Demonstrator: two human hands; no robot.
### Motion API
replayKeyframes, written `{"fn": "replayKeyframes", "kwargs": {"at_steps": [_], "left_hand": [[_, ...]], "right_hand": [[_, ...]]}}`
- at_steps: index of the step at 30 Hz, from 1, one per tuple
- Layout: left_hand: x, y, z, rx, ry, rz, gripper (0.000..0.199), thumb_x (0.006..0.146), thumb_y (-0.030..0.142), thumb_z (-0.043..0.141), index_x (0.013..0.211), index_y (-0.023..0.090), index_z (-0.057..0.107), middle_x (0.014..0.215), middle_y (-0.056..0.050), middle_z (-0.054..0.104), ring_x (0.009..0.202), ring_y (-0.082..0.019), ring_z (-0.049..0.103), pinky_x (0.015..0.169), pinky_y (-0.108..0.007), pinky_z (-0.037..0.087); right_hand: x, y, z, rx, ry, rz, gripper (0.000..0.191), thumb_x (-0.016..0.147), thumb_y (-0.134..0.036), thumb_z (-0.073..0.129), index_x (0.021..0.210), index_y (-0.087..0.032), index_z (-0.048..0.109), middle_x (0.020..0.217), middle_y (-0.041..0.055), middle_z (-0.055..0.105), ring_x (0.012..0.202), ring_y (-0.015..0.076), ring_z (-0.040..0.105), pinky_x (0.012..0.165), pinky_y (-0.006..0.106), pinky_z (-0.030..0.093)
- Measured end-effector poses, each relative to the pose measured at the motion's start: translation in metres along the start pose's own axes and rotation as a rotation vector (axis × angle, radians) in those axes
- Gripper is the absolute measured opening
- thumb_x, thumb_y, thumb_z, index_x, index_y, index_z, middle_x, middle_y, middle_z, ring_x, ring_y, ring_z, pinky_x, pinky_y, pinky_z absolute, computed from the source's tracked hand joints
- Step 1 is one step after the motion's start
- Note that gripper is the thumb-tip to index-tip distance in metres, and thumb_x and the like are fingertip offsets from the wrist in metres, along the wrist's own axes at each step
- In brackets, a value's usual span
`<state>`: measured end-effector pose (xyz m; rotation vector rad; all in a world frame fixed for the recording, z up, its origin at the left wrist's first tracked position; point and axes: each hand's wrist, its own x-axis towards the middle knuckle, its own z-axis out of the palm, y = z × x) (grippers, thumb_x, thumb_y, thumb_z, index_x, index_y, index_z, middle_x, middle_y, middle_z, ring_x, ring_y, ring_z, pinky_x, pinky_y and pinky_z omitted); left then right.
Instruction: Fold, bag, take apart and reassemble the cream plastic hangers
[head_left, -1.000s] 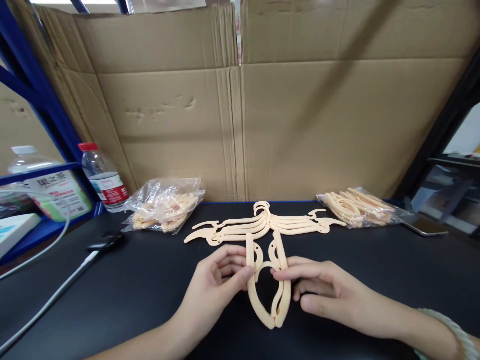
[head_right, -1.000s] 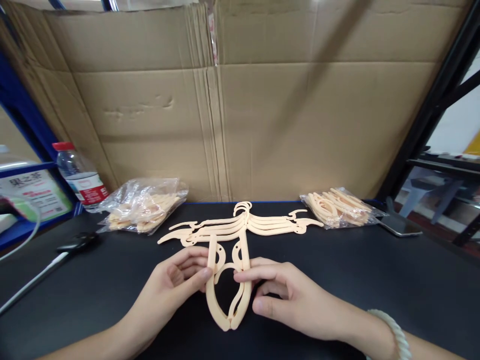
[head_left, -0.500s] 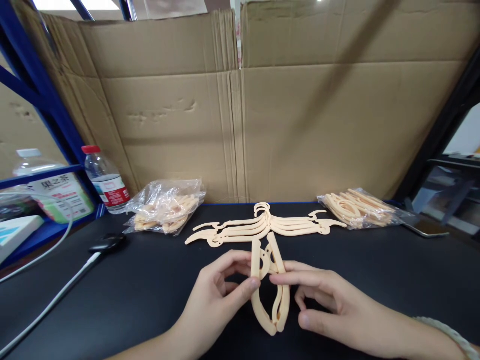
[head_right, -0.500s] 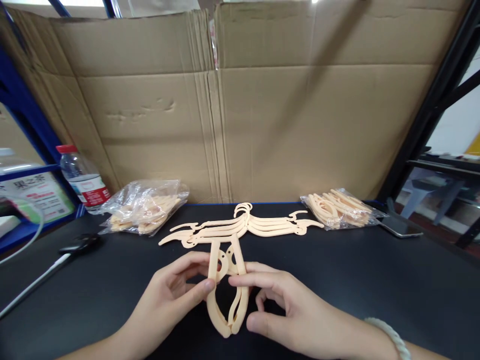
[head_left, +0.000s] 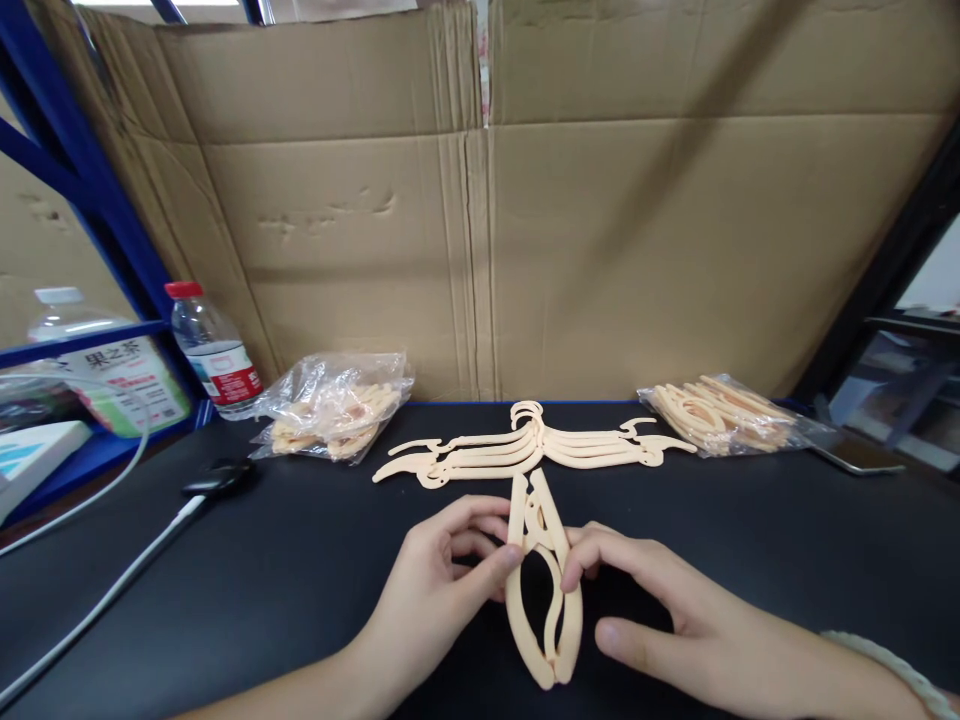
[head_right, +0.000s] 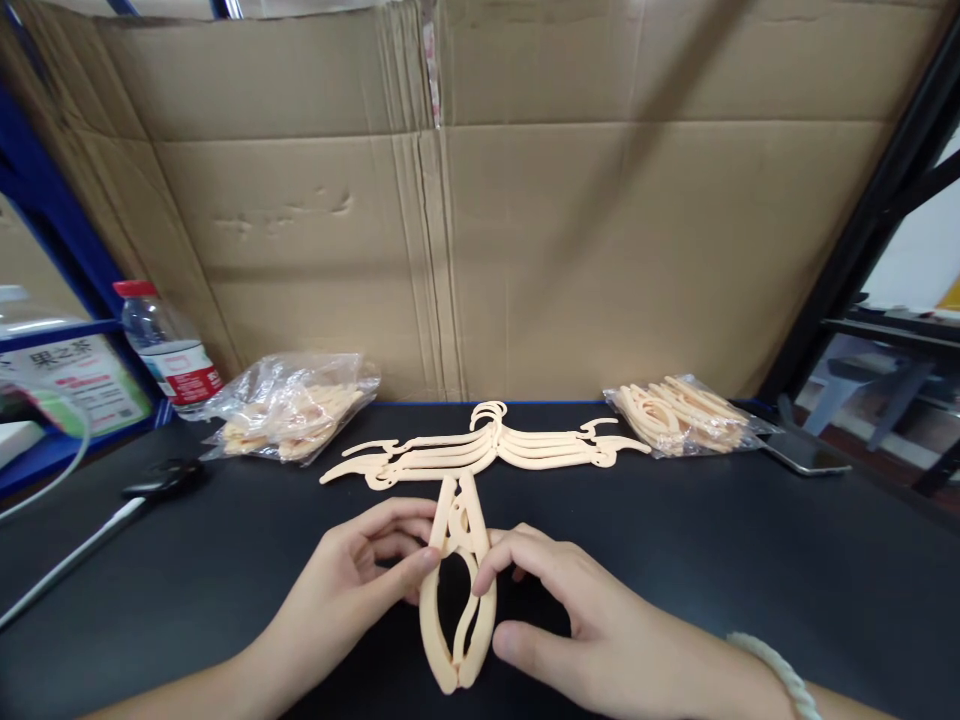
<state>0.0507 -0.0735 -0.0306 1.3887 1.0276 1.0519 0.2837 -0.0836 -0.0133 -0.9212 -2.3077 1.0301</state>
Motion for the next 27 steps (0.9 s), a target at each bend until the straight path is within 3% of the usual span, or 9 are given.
{"fn": "replayKeyframes", "kwargs": {"at_steps": [5, 11, 16, 19, 27], "left_hand": [[0.002, -0.005, -0.004, 0.054, 0.007, 0.015, 0.036, 0.079, 0.028, 0.068, 0.113, 0.019, 0.06, 0.107, -0.009, 0.064, 0.088, -0.021, 0.065, 0.075, -0.034, 0.059], [-0.004, -0.004, -0.007, 0.288, -0.136, 0.128, 0.045, 0.079, 0.012, 0.059, 0.122, 0.025, 0.057, 0.128, -0.007, 0.059, 0.119, -0.023, 0.056, 0.104, -0.039, 0.046], [-0.008, -0.005, -0.011, 0.561, -0.177, 0.288, 0.054, 0.076, 0.008, 0.059, 0.127, 0.028, 0.055, 0.134, -0.006, 0.056, 0.125, -0.025, 0.051, 0.107, -0.041, 0.043], [-0.008, -0.005, -0.013, 0.653, -0.181, 0.339, 0.053, 0.076, 0.008, 0.06, 0.125, 0.027, 0.054, 0.134, -0.005, 0.055, 0.125, -0.024, 0.051, 0.11, -0.041, 0.039], [-0.005, -0.007, -0.016, 0.73, -0.186, 0.401, 0.052, 0.078, 0.007, 0.058, 0.124, 0.027, 0.049, 0.128, -0.003, 0.058, 0.119, -0.019, 0.055, 0.105, -0.036, 0.044]], "right_hand": [[0.003, 0.009, -0.002, -0.039, 0.032, -0.005, 0.033, 0.093, -0.038, 0.051, 0.125, -0.031, 0.052, 0.13, 0.0041, 0.055, 0.119, 0.0208, 0.053, 0.103, 0.039, 0.043], [0.001, 0.025, -0.009, -0.144, 0.0, 0.017, 0.054, 0.095, -0.04, 0.047, 0.146, -0.031, 0.033, 0.151, 0.0075, 0.036, 0.138, 0.0238, 0.035, 0.113, 0.048, 0.031], [-0.002, 0.03, -0.011, -0.215, -0.042, 0.061, 0.059, 0.096, -0.042, 0.046, 0.15, -0.03, 0.025, 0.156, 0.0064, 0.028, 0.144, 0.0246, 0.022, 0.115, 0.051, 0.025], [-0.004, 0.03, -0.013, -0.245, -0.032, 0.026, 0.058, 0.096, -0.04, 0.047, 0.149, -0.03, 0.027, 0.154, 0.007, 0.031, 0.143, 0.0259, 0.025, 0.114, 0.052, 0.028], [-0.001, 0.027, -0.016, -0.303, -0.072, -0.044, 0.049, 0.096, -0.038, 0.048, 0.143, -0.028, 0.042, 0.146, 0.0052, 0.045, 0.14, 0.0218, 0.029, 0.116, 0.043, 0.028]]}}
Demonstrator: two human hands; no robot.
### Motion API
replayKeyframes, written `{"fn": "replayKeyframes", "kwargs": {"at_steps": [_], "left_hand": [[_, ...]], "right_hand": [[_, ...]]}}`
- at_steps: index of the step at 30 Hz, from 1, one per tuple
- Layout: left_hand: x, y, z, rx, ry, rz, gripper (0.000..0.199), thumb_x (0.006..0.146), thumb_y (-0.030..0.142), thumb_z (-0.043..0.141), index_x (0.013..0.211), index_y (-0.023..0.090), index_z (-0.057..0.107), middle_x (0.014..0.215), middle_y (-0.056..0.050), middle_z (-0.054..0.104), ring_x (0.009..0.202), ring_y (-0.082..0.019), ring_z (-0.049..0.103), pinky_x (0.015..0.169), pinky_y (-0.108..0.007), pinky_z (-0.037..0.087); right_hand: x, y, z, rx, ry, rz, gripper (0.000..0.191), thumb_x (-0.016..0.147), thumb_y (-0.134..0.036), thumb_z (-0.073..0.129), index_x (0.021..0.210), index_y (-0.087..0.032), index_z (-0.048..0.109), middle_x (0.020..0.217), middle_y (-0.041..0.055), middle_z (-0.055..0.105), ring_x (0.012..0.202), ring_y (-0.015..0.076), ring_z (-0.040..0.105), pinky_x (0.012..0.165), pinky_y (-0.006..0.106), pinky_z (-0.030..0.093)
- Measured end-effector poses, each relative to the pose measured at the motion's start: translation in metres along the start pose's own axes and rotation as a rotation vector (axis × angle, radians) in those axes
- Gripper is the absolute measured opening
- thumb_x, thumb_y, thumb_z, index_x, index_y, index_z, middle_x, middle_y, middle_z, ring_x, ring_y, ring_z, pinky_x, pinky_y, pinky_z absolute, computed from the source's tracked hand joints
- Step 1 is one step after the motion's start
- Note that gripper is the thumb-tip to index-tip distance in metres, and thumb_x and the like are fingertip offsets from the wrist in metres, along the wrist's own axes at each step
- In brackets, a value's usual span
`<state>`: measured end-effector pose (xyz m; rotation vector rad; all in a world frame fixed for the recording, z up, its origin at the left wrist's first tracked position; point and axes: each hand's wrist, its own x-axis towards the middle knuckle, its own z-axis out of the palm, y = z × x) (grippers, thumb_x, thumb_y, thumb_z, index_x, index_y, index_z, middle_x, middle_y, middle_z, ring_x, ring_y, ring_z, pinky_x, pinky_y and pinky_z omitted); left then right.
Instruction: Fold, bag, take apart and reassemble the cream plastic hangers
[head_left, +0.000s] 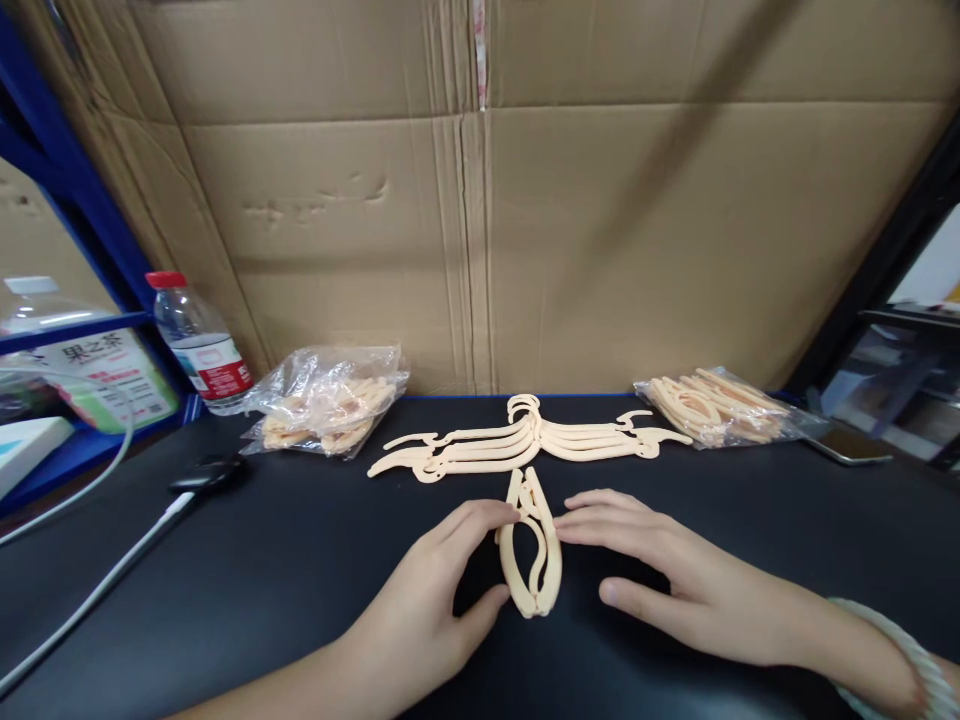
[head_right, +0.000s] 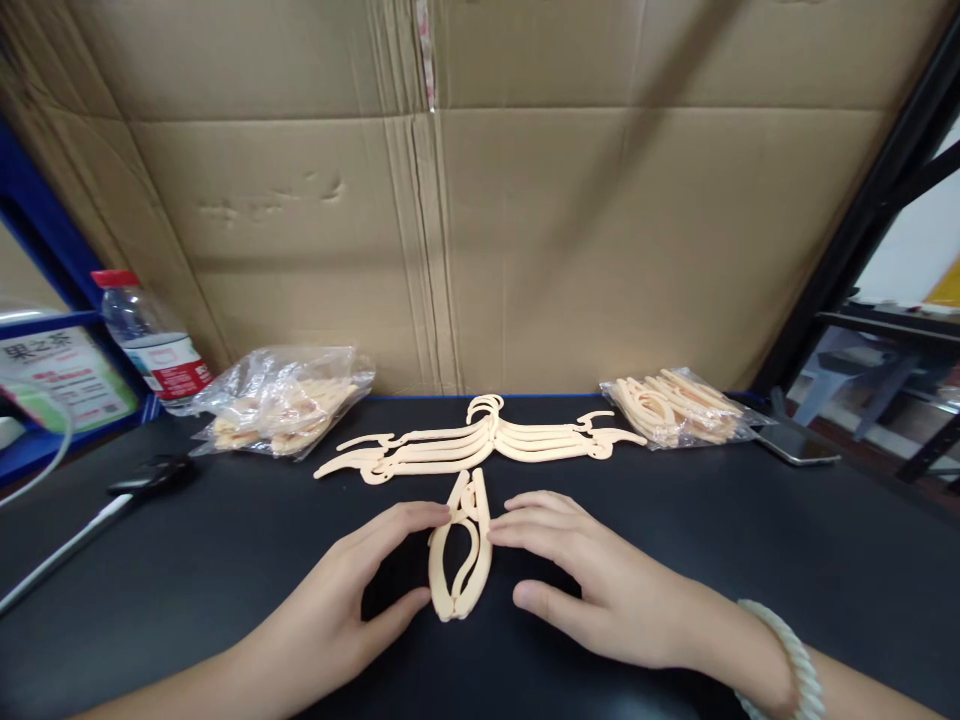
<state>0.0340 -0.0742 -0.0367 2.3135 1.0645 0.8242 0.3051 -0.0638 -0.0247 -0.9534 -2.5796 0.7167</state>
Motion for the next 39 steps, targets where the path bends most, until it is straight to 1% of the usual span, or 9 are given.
{"fn": "replayKeyframes", "kwargs": {"at_steps": [6, 15, 22, 25, 28, 30, 32, 34, 39], "left_hand": [[0.002, -0.003, -0.001, 0.021, -0.003, -0.019, 0.047, 0.081, 0.011, 0.06, 0.123, 0.027, 0.049, 0.125, -0.001, 0.06, 0.116, -0.018, 0.057, 0.103, -0.033, 0.046], [0.003, -0.006, -0.002, 0.043, -0.011, -0.019, 0.048, 0.08, 0.012, 0.061, 0.124, 0.027, 0.048, 0.127, -0.002, 0.059, 0.117, -0.019, 0.056, 0.103, -0.035, 0.046], [0.004, -0.005, -0.004, 0.056, -0.01, 0.004, 0.047, 0.08, 0.012, 0.06, 0.124, 0.026, 0.049, 0.127, -0.003, 0.06, 0.117, -0.019, 0.057, 0.103, -0.035, 0.046], [0.005, -0.005, -0.008, 0.072, -0.001, 0.012, 0.044, 0.081, 0.013, 0.058, 0.123, 0.026, 0.05, 0.126, -0.003, 0.06, 0.116, -0.019, 0.057, 0.103, -0.035, 0.046], [0.006, -0.007, -0.014, 0.105, 0.035, -0.001, 0.039, 0.083, 0.016, 0.056, 0.12, 0.026, 0.053, 0.122, -0.003, 0.063, 0.111, -0.019, 0.06, 0.099, -0.034, 0.049], [0.008, -0.011, -0.016, 0.127, 0.059, -0.031, 0.034, 0.083, 0.018, 0.056, 0.117, 0.025, 0.056, 0.118, -0.002, 0.065, 0.107, -0.02, 0.062, 0.095, -0.034, 0.051], [0.01, -0.015, -0.017, 0.141, 0.072, -0.064, 0.031, 0.083, 0.02, 0.055, 0.114, 0.025, 0.057, 0.115, -0.002, 0.066, 0.104, -0.02, 0.063, 0.092, -0.034, 0.052], [0.011, -0.018, -0.017, 0.144, 0.076, -0.079, 0.031, 0.083, 0.02, 0.055, 0.113, 0.025, 0.058, 0.114, -0.002, 0.067, 0.102, -0.02, 0.063, 0.091, -0.034, 0.053], [0.012, -0.019, -0.016, 0.137, 0.073, -0.071, 0.03, 0.083, 0.02, 0.055, 0.112, 0.025, 0.059, 0.113, -0.001, 0.067, 0.103, -0.02, 0.063, 0.091, -0.034, 0.052]], "right_hand": [[-0.001, 0.0, 0.001, 0.008, -0.022, 0.027, 0.049, 0.096, -0.04, 0.047, 0.144, -0.032, 0.039, 0.148, 0.0013, 0.043, 0.142, 0.023, 0.024, 0.117, 0.047, 0.025], [0.0, 0.002, 0.0, 0.016, -0.017, 0.035, 0.051, 0.096, -0.04, 0.046, 0.145, -0.032, 0.037, 0.149, 0.0007, 0.042, 0.143, 0.0234, 0.023, 0.117, 0.048, 0.025], [-0.001, 0.003, 0.002, -0.035, 0.024, -0.007, 0.048, 0.096, -0.038, 0.047, 0.143, -0.033, 0.04, 0.147, 0.0005, 0.045, 0.142, 0.0223, 0.028, 0.115, 0.045, 0.031], [0.001, 0.019, -0.008, -0.135, 0.155, -0.035, 0.045, 0.095, -0.037, 0.049, 0.139, -0.03, 0.046, 0.142, 0.0038, 0.05, 0.137, 0.0239, 0.037, 0.112, 0.046, 0.036], [0.0, 0.051, -0.03, -0.302, 0.382, -0.012, 0.036, 0.094, -0.036, 0.048, 0.128, -0.026, 0.058, 0.13, 0.0075, 0.061, 0.127, 0.0259, 0.049, 0.108, 0.049, 0.039], [-0.003, 0.072, -0.047, -0.386, 0.49, 0.009, 0.031, 0.094, -0.036, 0.047, 0.117, -0.022, 0.063, 0.118, 0.0094, 0.067, 0.116, 0.0272, 0.057, 0.1, 0.048, 0.046], [-0.005, 0.089, -0.059, -0.437, 0.53, 0.045, 0.029, 0.093, -0.036, 0.046, 0.11, -0.021, 0.066, 0.109, 0.0095, 0.07, 0.105, 0.0274, 0.062, 0.091, 0.047, 0.051], [-0.006, 0.099, -0.062, -0.465, 0.526, 0.065, 0.029, 0.093, -0.036, 0.046, 0.107, -0.02, 0.065, 0.105, 0.0096, 0.071, 0.1, 0.0272, 0.064, 0.087, 0.046, 0.052], [0.0, 0.101, -0.043, -0.467, 0.485, 0.043, 0.039, 0.092, -0.032, 0.048, 0.129, -0.02, 0.053, 0.124, 0.012, 0.061, 0.115, 0.0271, 0.056, 0.098, 0.047, 0.047]]}}
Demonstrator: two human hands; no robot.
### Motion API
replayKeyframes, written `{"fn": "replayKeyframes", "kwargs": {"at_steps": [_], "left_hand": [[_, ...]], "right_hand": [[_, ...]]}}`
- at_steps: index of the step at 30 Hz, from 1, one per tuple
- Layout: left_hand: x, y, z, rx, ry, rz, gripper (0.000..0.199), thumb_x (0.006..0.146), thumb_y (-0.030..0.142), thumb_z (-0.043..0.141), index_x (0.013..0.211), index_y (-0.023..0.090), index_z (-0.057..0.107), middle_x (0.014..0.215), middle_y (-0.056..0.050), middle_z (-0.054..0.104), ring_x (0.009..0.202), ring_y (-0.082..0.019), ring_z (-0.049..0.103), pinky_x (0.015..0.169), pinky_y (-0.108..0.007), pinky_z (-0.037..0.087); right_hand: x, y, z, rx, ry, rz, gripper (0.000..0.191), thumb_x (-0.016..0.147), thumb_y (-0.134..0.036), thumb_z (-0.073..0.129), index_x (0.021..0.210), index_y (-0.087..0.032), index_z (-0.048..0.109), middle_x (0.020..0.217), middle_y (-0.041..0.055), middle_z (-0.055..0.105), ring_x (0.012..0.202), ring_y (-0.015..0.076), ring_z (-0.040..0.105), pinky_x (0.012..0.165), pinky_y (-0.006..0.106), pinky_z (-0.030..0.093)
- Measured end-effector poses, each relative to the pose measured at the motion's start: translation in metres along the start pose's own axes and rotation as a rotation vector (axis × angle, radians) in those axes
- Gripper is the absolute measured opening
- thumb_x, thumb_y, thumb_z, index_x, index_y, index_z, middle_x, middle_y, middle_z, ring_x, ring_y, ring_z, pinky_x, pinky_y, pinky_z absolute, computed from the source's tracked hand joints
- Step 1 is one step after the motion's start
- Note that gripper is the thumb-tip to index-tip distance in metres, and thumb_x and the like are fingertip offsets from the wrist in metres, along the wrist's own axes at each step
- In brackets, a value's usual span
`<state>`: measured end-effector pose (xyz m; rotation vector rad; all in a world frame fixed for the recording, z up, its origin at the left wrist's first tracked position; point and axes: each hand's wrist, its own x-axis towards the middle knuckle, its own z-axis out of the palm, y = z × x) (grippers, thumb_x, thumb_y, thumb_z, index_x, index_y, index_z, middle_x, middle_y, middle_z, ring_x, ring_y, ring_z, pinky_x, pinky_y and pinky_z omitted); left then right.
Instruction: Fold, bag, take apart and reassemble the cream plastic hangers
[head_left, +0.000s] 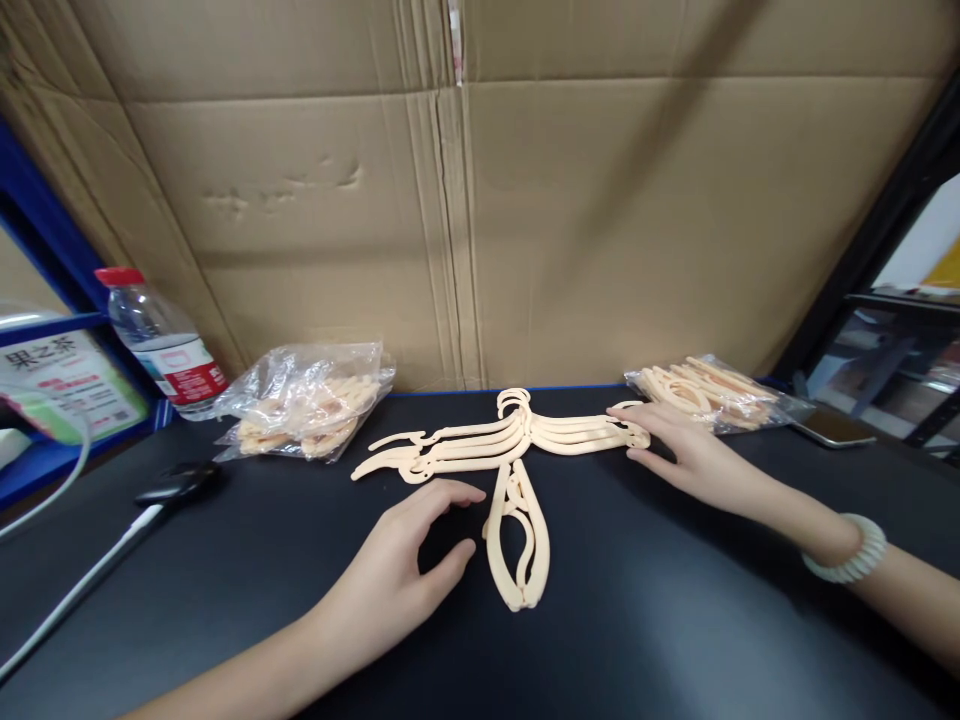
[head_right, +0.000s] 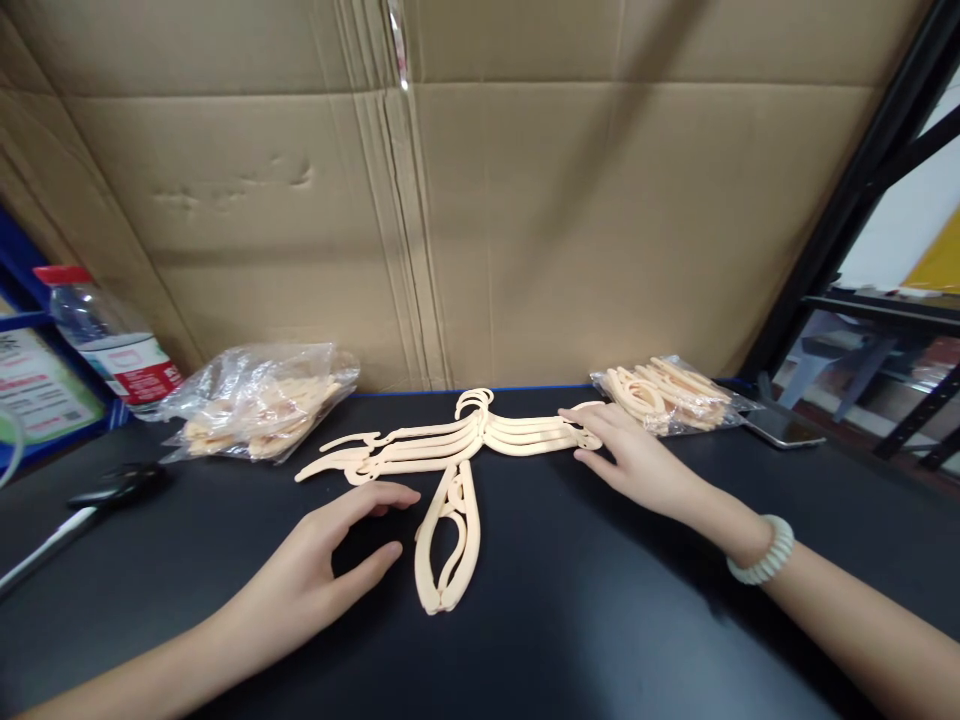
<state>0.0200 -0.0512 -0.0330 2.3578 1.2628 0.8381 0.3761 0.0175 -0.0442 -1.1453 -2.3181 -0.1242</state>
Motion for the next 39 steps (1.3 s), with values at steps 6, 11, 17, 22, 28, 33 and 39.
{"fn": "replayKeyframes", "kwargs": {"at_steps": [6, 11, 17, 22, 28, 33, 39], "left_hand": [[-0.002, 0.003, -0.002, -0.034, -0.006, -0.009, 0.029, 0.082, 0.019, 0.055, 0.11, 0.024, 0.06, 0.112, -0.003, 0.067, 0.102, -0.021, 0.063, 0.092, -0.036, 0.052], [-0.004, 0.004, -0.002, -0.071, -0.005, -0.012, 0.03, 0.081, 0.016, 0.055, 0.109, 0.023, 0.06, 0.111, -0.003, 0.067, 0.102, -0.021, 0.062, 0.092, -0.036, 0.052], [-0.004, 0.005, -0.002, -0.085, -0.004, -0.016, 0.03, 0.08, 0.015, 0.055, 0.109, 0.023, 0.06, 0.11, -0.003, 0.067, 0.102, -0.021, 0.062, 0.092, -0.035, 0.051], [-0.004, 0.005, -0.003, -0.09, 0.005, -0.014, 0.029, 0.08, 0.015, 0.055, 0.108, 0.022, 0.06, 0.109, -0.003, 0.067, 0.102, -0.02, 0.062, 0.092, -0.034, 0.051], [-0.004, 0.006, -0.002, -0.095, 0.0, -0.014, 0.028, 0.08, 0.015, 0.055, 0.106, 0.022, 0.061, 0.108, -0.003, 0.067, 0.101, -0.02, 0.062, 0.092, -0.035, 0.051], [-0.003, 0.006, -0.002, -0.099, 0.004, -0.021, 0.029, 0.08, 0.015, 0.055, 0.107, 0.022, 0.061, 0.108, -0.004, 0.067, 0.101, -0.021, 0.062, 0.091, -0.036, 0.051], [-0.004, 0.005, -0.002, -0.099, -0.001, -0.019, 0.029, 0.08, 0.017, 0.055, 0.108, 0.023, 0.061, 0.11, -0.004, 0.067, 0.101, -0.022, 0.062, 0.092, -0.038, 0.051]], "right_hand": [[-0.001, -0.006, 0.013, 0.003, -0.033, -0.031, 0.029, 0.092, -0.031, 0.049, 0.117, -0.022, 0.063, 0.113, 0.0117, 0.063, 0.11, 0.0272, 0.055, 0.096, 0.049, 0.046], [-0.002, -0.003, 0.016, 0.024, 0.007, -0.044, 0.023, 0.092, -0.029, 0.05, 0.107, -0.024, 0.066, 0.11, 0.0108, 0.062, 0.11, 0.027, 0.055, 0.094, 0.048, 0.047], [-0.003, -0.002, 0.017, 0.057, -0.026, -0.028, 0.021, 0.092, -0.032, 0.052, 0.106, -0.022, 0.065, 0.109, 0.0102, 0.063, 0.106, 0.0268, 0.055, 0.093, 0.047, 0.047], [-0.003, -0.005, 0.016, 0.085, -0.036, -0.008, 0.021, 0.092, -0.032, 0.052, 0.104, -0.021, 0.065, 0.104, 0.0099, 0.064, 0.1, 0.0254, 0.056, 0.088, 0.045, 0.048], [0.0, -0.01, 0.014, 0.104, -0.04, 0.025, 0.02, 0.092, -0.037, 0.052, 0.093, -0.022, 0.066, 0.094, 0.009, 0.064, 0.092, 0.0248, 0.058, 0.081, 0.042, 0.051], [0.001, -0.014, 0.012, 0.128, -0.013, 0.008, 0.022, 0.094, -0.037, 0.048, 0.089, -0.022, 0.064, 0.09, 0.0083, 0.065, 0.088, 0.0236, 0.06, 0.077, 0.04, 0.051], [0.0, -0.018, 0.008, 0.151, 0.052, 0.117, 0.026, 0.095, -0.04, 0.044, 0.094, -0.021, 0.06, 0.088, 0.0072, 0.066, 0.077, 0.0201, 0.062, 0.067, 0.033, 0.053]]}}
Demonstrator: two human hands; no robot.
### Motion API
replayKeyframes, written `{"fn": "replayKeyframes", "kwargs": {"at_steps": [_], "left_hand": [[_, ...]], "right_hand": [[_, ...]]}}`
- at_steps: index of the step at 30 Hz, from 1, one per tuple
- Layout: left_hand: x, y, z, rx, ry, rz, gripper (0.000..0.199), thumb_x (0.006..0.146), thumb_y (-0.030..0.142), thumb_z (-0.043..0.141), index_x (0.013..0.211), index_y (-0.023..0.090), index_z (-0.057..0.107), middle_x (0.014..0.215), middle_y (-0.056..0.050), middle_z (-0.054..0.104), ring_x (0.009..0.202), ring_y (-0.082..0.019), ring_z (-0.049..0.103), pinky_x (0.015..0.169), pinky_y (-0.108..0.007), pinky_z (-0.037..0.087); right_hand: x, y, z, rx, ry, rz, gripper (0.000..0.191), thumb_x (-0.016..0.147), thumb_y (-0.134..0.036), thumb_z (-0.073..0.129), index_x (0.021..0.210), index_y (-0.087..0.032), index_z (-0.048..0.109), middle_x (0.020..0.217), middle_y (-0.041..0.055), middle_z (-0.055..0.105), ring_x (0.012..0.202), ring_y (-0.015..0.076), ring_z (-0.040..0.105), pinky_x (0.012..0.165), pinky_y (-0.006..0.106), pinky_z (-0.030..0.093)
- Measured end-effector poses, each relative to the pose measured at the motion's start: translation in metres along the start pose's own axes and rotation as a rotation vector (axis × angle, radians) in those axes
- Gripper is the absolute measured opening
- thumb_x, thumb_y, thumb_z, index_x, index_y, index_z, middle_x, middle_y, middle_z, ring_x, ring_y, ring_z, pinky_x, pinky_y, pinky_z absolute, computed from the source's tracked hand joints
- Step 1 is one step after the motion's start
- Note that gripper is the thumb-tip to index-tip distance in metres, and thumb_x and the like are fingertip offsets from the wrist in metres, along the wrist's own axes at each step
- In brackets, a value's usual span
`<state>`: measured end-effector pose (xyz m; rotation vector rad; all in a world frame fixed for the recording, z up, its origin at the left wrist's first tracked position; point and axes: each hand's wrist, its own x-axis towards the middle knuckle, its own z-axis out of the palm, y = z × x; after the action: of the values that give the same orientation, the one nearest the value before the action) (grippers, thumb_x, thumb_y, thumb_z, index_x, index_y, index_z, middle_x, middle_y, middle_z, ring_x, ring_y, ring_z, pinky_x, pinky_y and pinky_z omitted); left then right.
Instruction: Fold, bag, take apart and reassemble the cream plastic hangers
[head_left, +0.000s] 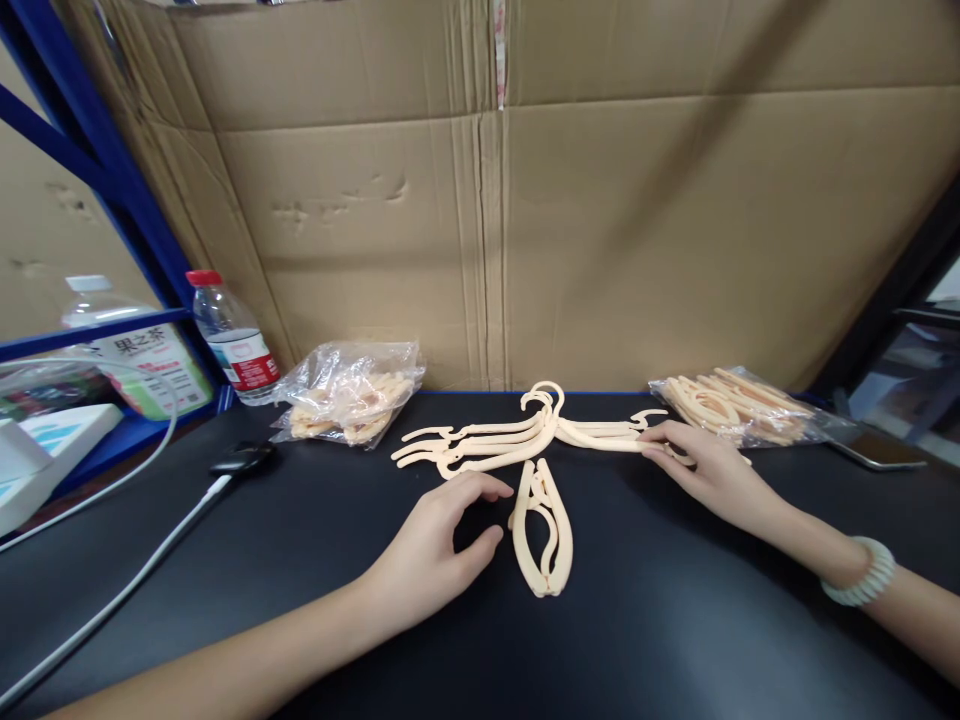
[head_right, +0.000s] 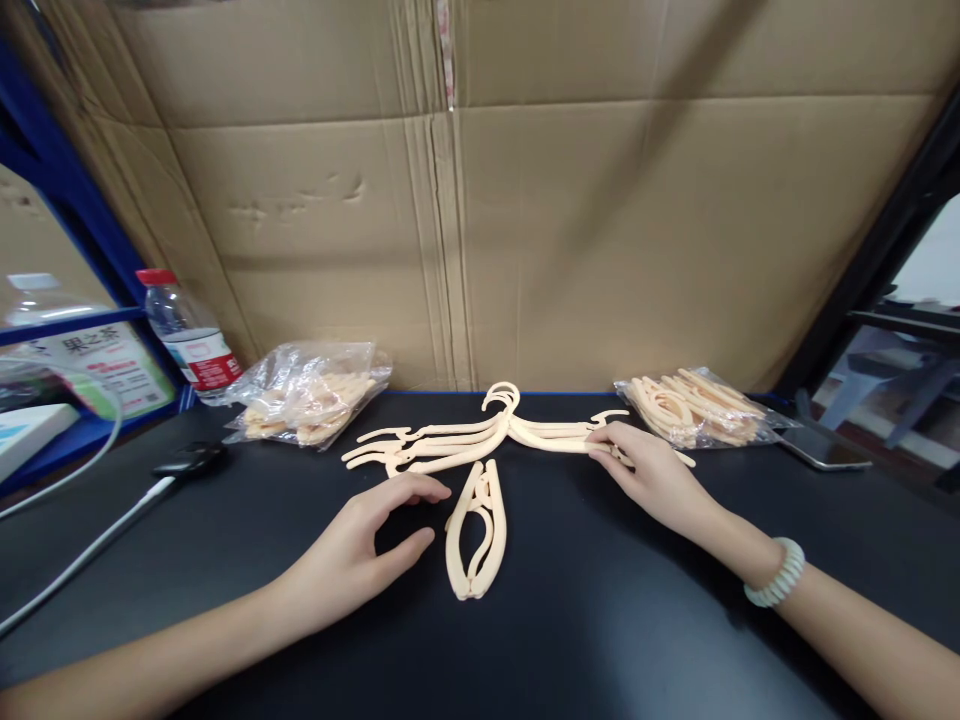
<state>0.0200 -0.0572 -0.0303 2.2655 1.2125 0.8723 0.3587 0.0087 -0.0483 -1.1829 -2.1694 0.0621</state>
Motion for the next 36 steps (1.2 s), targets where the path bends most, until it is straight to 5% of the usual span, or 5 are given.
{"fn": "replayKeyframes", "kwargs": {"at_steps": [6, 11, 25, 36], "left_hand": [[0.0, 0.002, 0.0, -0.013, -0.007, -0.024, 0.028, 0.081, 0.017, 0.054, 0.107, 0.022, 0.061, 0.109, -0.004, 0.066, 0.102, -0.021, 0.061, 0.093, -0.038, 0.05], [0.0, 0.001, 0.0, -0.117, 0.008, -0.077, 0.029, 0.081, 0.02, 0.055, 0.11, 0.021, 0.06, 0.11, -0.005, 0.067, 0.103, -0.022, 0.062, 0.095, -0.04, 0.05], [0.005, -0.004, 0.003, -0.526, 0.191, -0.294, 0.034, 0.08, 0.037, 0.06, 0.106, 0.017, 0.051, 0.114, -0.011, 0.061, 0.094, -0.021, 0.064, 0.091, -0.042, 0.051], [0.003, -0.004, 0.005, -0.536, 0.173, -0.258, 0.064, 0.082, 0.03, 0.061, 0.14, 0.021, 0.034, 0.1, -0.003, 0.059, 0.08, -0.015, 0.059, 0.082, -0.035, 0.05]], "right_hand": [[0.0, -0.004, -0.007, 0.002, 0.148, 0.046, 0.023, 0.094, -0.038, 0.047, 0.1, -0.021, 0.06, 0.091, 0.0077, 0.067, 0.077, 0.0203, 0.062, 0.061, 0.031, 0.05], [0.002, -0.005, -0.016, -0.044, 0.214, 0.023, 0.023, 0.094, -0.036, 0.047, 0.103, -0.022, 0.061, 0.095, 0.0073, 0.068, 0.085, 0.0234, 0.063, 0.07, 0.037, 0.05], [0.002, -0.021, -0.042, -0.099, 0.231, -0.082, 0.016, 0.093, -0.033, 0.048, 0.096, -0.025, 0.06, 0.086, 0.0044, 0.066, 0.076, 0.022, 0.06, 0.066, 0.035, 0.045], [-0.001, -0.029, -0.031, -0.081, 0.157, -0.147, 0.017, 0.093, -0.029, 0.047, 0.098, -0.023, 0.062, 0.092, 0.0071, 0.067, 0.084, 0.0226, 0.063, 0.071, 0.036, 0.049]]}}
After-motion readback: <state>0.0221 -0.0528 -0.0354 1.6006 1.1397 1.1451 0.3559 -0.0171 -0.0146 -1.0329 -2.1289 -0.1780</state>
